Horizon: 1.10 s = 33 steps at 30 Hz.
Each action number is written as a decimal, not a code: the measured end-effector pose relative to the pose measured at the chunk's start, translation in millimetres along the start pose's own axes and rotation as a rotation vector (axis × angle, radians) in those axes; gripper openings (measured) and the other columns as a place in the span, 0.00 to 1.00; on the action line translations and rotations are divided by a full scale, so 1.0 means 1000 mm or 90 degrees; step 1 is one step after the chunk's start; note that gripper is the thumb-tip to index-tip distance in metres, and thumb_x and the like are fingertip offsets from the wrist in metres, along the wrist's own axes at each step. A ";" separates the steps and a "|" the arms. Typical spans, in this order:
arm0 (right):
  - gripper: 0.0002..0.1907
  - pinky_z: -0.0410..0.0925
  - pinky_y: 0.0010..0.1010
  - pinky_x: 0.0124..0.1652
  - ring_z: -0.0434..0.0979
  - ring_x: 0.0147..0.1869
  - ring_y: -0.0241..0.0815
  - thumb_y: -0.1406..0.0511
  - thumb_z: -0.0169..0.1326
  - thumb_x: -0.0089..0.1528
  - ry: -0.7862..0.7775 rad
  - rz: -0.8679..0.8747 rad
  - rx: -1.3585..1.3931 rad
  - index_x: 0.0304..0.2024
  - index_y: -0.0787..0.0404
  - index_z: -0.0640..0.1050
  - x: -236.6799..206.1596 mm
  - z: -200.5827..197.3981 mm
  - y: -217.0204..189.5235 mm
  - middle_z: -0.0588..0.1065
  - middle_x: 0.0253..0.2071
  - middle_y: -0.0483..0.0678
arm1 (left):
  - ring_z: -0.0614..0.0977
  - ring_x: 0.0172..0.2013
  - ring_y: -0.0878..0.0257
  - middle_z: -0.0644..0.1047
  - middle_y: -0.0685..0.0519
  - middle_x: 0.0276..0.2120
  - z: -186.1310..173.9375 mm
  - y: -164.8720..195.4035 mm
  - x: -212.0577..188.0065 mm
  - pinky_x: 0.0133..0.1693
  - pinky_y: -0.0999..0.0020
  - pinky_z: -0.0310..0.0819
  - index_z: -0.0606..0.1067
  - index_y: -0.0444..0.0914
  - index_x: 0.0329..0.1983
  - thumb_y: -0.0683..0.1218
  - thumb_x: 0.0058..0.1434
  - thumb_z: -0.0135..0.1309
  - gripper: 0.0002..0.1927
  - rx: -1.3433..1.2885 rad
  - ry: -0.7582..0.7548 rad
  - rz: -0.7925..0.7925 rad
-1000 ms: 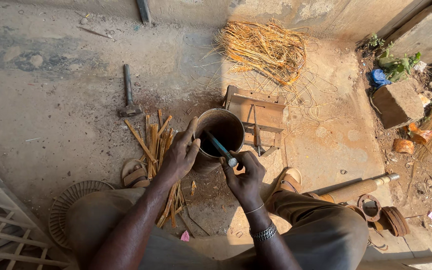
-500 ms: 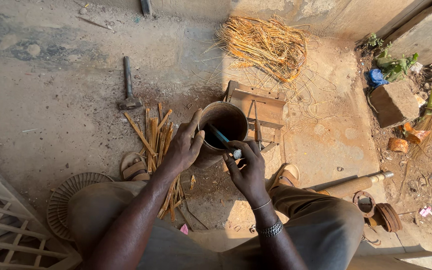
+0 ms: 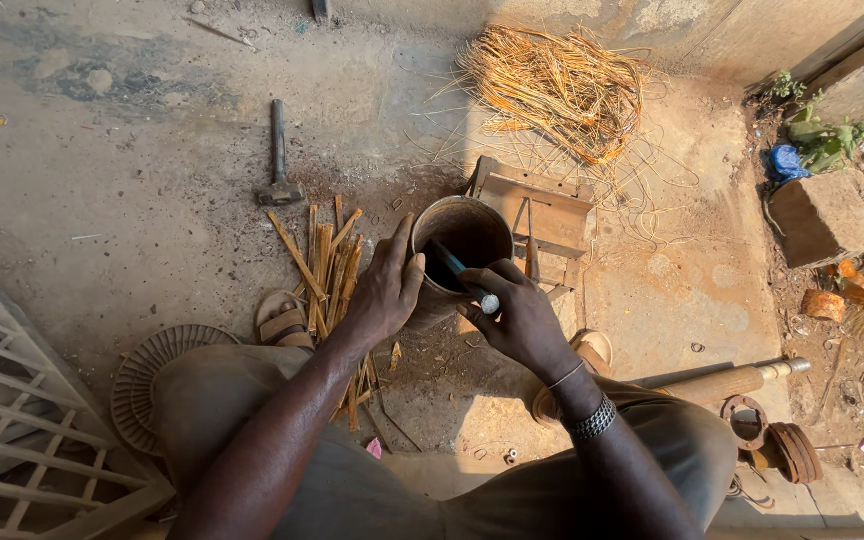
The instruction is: The person sits on the ground and uses a hammer to strike a metal file held against a cylindrical metal container, repeatedly sharpening the file's edge. The person holds the container with one hand and the file with the other, striking the file with the hammer in a repetitive motion.
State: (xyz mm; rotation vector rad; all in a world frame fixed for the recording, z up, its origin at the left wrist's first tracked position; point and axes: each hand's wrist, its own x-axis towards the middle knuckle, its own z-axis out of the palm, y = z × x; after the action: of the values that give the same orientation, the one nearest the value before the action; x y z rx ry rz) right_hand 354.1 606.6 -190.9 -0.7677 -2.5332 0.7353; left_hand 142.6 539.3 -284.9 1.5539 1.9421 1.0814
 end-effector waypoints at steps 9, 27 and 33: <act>0.23 0.76 0.40 0.35 0.83 0.37 0.51 0.53 0.60 0.62 -0.023 0.089 -0.018 0.57 0.54 0.77 0.009 0.008 0.017 0.79 0.42 0.49 | 0.74 0.62 0.45 0.69 0.34 0.62 0.009 -0.007 0.028 0.62 0.49 0.70 0.57 0.32 0.75 0.54 0.75 0.35 0.31 -0.041 0.015 0.002; 0.15 0.76 0.33 0.36 0.86 0.38 0.48 0.57 0.60 0.64 0.063 0.091 0.106 0.50 0.55 0.81 0.025 0.002 0.010 0.82 0.40 0.49 | 0.83 0.51 0.47 0.80 0.37 0.50 -0.009 -0.006 0.079 0.53 0.54 0.79 0.75 0.30 0.59 0.51 0.78 0.34 0.25 -0.059 0.074 0.058; 0.20 0.77 0.28 0.39 0.87 0.40 0.38 0.55 0.62 0.63 0.189 0.124 0.151 0.49 0.63 0.81 0.016 -0.011 0.023 0.84 0.38 0.50 | 0.84 0.50 0.48 0.80 0.37 0.50 -0.011 -0.004 0.080 0.53 0.53 0.79 0.75 0.31 0.59 0.51 0.78 0.34 0.24 -0.059 0.072 0.047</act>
State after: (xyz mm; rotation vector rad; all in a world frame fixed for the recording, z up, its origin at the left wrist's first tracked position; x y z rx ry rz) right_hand 356.3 636.2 -192.0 -0.9693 -2.0839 0.8923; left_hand 109.5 611.5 -270.6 1.5552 1.8911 1.2970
